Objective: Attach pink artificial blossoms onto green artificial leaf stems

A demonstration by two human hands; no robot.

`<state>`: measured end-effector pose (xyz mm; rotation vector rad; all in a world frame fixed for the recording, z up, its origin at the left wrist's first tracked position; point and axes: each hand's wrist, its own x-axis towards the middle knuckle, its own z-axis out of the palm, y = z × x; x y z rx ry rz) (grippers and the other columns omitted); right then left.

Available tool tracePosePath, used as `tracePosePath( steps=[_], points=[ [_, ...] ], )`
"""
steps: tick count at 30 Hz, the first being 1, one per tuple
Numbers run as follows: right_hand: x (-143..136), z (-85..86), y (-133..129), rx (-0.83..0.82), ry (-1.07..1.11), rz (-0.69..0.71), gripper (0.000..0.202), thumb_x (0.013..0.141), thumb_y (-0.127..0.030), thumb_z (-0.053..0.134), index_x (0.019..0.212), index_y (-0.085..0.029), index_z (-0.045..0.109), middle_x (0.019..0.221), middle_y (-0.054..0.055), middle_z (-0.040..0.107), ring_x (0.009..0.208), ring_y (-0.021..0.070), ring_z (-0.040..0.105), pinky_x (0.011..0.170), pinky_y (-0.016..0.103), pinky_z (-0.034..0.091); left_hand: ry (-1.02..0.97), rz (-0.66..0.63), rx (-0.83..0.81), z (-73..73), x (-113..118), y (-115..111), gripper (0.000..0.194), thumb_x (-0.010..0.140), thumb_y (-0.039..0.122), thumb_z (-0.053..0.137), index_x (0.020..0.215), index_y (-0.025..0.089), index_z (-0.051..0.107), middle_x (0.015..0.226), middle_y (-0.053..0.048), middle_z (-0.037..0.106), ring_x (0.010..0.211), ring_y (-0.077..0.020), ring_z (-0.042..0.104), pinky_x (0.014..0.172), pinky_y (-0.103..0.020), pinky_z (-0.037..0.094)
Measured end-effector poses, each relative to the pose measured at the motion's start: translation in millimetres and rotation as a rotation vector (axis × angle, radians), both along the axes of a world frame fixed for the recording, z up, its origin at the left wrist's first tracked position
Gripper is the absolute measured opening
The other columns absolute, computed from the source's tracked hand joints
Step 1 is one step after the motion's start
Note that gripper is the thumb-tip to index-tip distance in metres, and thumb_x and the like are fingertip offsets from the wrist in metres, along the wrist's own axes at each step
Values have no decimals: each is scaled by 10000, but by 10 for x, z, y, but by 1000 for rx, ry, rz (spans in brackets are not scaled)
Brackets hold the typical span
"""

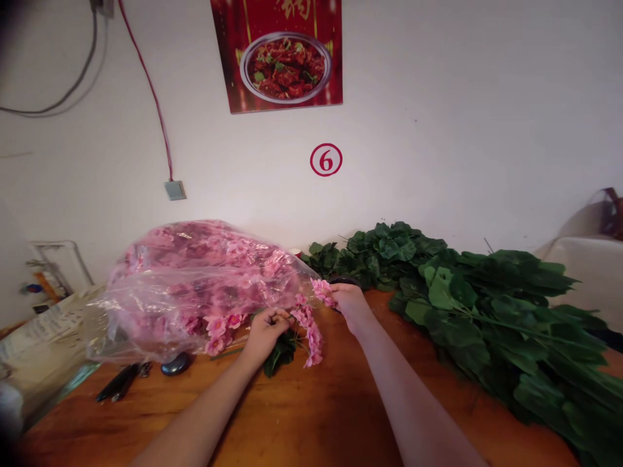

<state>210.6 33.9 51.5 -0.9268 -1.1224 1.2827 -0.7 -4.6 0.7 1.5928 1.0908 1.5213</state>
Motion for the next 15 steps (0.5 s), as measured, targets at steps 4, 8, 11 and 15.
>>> tracePosePath(
  steps=[4, 8, 11, 15],
  points=[
    [-17, 20, -17, -20, 2, 30, 92, 492, -118, 647, 577, -153, 639, 577, 23, 622, 510, 105, 498, 543, 246, 450, 39, 4, 19, -5, -6, -3, 103, 686, 221, 657, 689, 123, 626, 550, 38, 488, 519, -71, 396, 513, -191, 293],
    [0, 92, -73, -56, 5, 119, 176, 581, -272, 700, 698, -171, 614, 589, -4, 586, 532, 112, 511, 542, 246, 435, 53, 24, 7, -8, -9, -1, 95, 676, 208, 660, 702, 123, 627, 547, 38, 488, 512, -72, 395, 504, -190, 291],
    [3, 131, -160, -20, -74, 192, 309, 651, -378, 690, 881, -193, 599, 672, -14, 597, 571, 111, 524, 531, 225, 409, 62, 16, -9, -16, -8, 9, 98, 671, 208, 663, 700, 123, 624, 540, 40, 488, 507, -73, 403, 501, -189, 296],
    [-26, 118, -242, 126, -230, 308, 447, 632, -301, 725, 1045, -203, 583, 834, 7, 649, 713, 134, 574, 596, 219, 417, 69, -11, -28, -46, -13, 37, 120, 664, 223, 677, 712, 126, 626, 532, 45, 485, 495, -71, 402, 493, -185, 294]
  ],
)
